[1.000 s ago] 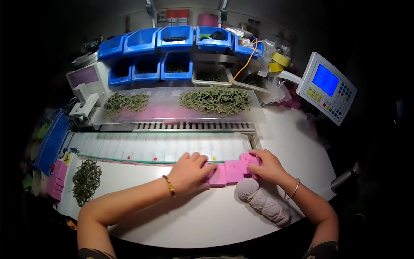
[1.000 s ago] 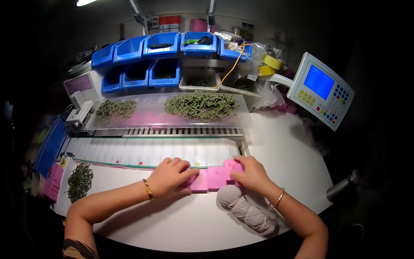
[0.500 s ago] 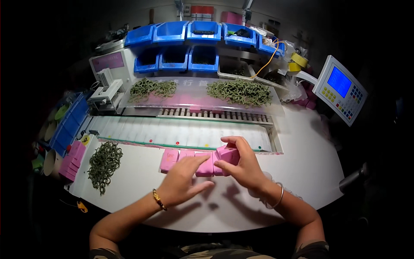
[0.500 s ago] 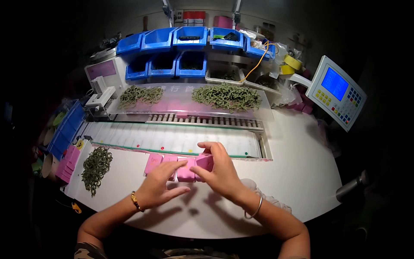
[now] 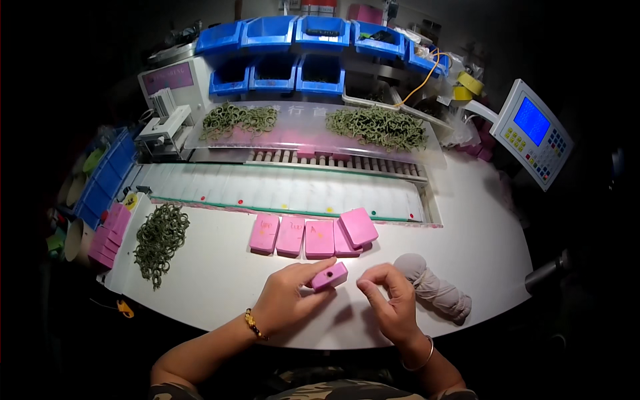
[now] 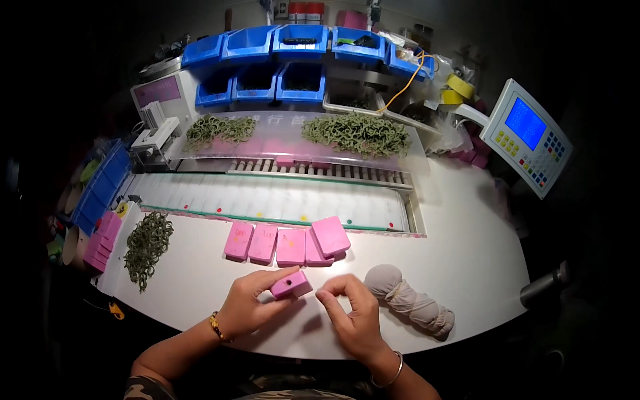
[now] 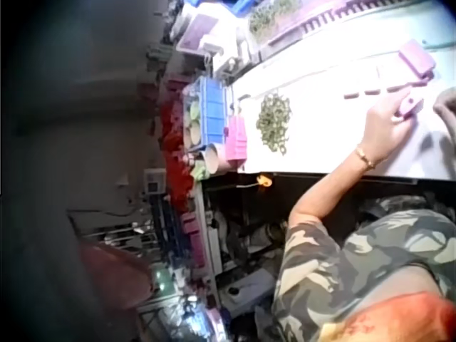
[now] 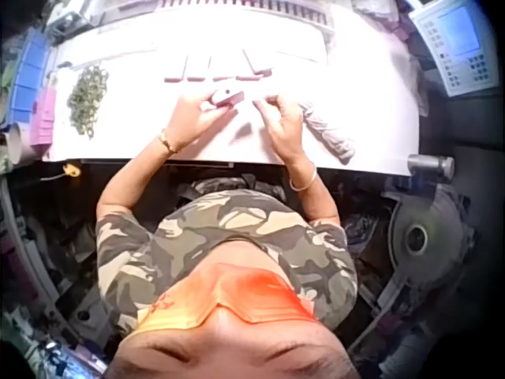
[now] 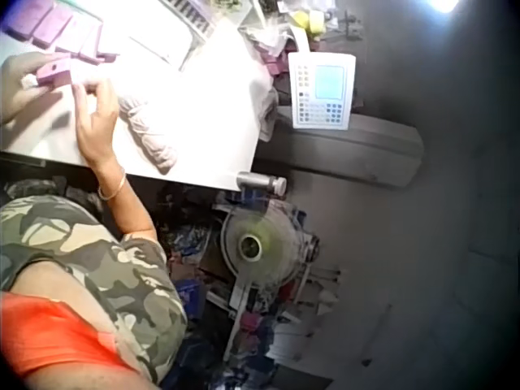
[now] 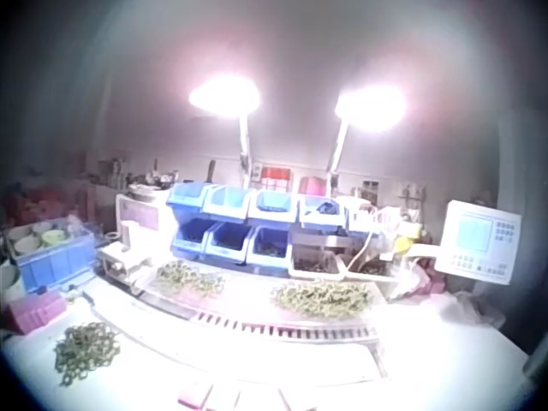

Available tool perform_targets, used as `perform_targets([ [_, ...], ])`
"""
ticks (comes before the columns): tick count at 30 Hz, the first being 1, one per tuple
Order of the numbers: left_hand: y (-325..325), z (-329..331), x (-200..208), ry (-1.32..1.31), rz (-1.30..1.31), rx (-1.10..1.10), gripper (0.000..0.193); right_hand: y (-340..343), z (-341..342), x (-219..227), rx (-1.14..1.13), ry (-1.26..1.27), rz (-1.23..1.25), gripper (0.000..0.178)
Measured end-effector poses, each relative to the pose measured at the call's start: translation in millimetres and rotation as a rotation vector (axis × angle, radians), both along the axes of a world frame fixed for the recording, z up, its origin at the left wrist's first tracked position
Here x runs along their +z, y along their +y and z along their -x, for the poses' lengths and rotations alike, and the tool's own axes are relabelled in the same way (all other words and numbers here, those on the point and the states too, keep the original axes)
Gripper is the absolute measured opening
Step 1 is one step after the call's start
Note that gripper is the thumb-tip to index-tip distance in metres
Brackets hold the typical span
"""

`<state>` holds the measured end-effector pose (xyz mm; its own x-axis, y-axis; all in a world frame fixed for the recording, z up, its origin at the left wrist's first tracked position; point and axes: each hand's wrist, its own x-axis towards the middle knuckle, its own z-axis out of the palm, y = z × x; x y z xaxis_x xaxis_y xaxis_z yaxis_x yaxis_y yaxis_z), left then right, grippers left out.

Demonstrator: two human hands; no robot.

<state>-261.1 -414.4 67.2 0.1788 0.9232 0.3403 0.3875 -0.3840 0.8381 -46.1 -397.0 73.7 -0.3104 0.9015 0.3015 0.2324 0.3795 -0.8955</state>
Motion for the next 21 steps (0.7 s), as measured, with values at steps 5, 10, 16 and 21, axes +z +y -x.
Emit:
perform_targets([
  [5,-19.6,-15.4,-7.2,0.251,-0.188,-0.112,0.049,-9.1,-0.5,-6.7,0.139,0.066,0.761,0.038],
  [10,-19.9,-16.2,-2.6,0.228,-0.179,-0.163,0.049,-5.1,-6.4,-17.1,0.173,0.006,0.878,0.038],
  [16,-14.6,-5.7,-4.2,0.237,-0.022,-0.135,0.051,-8.3,-5.4,-10.8,0.269,0.321,1.067,0.030],
  [21,-9.9,-8.2,2.3,0.218,-0.021,-0.140,0.048,-10.1,-10.5,-28.6,0.324,0.367,0.917,0.025],
])
